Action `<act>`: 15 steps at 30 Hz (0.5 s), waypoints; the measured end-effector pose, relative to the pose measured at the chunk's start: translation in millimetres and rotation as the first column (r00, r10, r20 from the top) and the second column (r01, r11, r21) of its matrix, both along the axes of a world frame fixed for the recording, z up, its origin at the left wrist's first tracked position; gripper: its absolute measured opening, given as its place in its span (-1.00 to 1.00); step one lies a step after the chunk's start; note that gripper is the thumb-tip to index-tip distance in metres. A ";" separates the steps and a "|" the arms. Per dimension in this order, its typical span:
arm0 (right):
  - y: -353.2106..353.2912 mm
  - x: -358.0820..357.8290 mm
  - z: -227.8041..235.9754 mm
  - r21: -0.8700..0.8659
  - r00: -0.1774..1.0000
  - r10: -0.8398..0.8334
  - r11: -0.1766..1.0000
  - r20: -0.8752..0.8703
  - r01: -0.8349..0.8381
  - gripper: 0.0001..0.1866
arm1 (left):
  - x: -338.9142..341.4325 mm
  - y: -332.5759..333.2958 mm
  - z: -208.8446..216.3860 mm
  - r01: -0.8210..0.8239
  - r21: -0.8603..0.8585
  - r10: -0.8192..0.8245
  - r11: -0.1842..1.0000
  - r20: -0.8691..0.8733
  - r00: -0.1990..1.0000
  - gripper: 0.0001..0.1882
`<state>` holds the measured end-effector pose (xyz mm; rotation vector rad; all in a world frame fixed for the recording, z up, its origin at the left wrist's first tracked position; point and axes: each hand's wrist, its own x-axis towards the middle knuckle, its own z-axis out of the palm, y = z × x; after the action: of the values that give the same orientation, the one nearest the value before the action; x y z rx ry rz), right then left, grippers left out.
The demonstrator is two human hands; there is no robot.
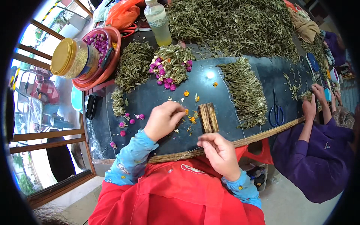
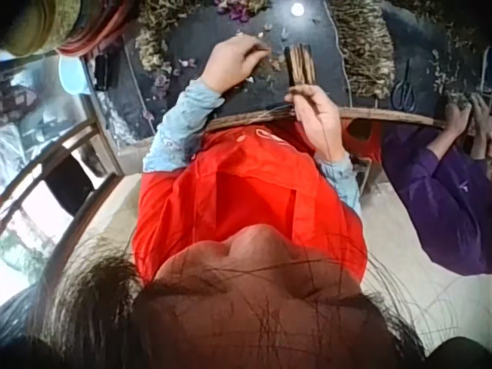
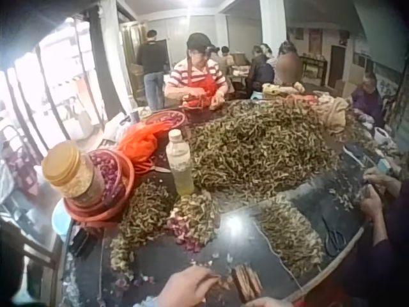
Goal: The person sits at a table and assembles small bundles of dried herbs and flowers. They pick individual dried items, including purple and orange flowers and green leaves, and tie them together with a thin string. The person repeatedly ties the string around the small bunches to secure them.
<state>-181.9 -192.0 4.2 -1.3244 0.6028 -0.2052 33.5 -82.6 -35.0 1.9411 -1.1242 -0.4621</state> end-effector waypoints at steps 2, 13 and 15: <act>6.1 14.1 -5.6 0.013 1.000 -0.009 1.000 -0.011 0.009 -0.83 | -7.1 15.4 8.1 -0.136 -0.007 0.124 0.991 -0.375 0.919 -0.89; 23.0 53.2 -25.0 -0.175 0.993 -0.089 0.979 0.084 0.102 -0.86 | -55.2 44.6 28.1 -0.234 -0.185 0.126 0.954 -0.462 0.878 -0.87; 23.2 51.0 -23.8 -0.198 0.995 -0.078 0.976 0.055 0.088 -0.87 | -54.3 50.1 26.2 -0.244 -0.040 0.153 0.969 -0.675 0.721 -0.85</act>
<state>-130.9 -168.9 -19.6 -1.4855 0.6101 -0.3729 -20.8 -32.5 -8.8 1.5481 -0.4502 -0.8624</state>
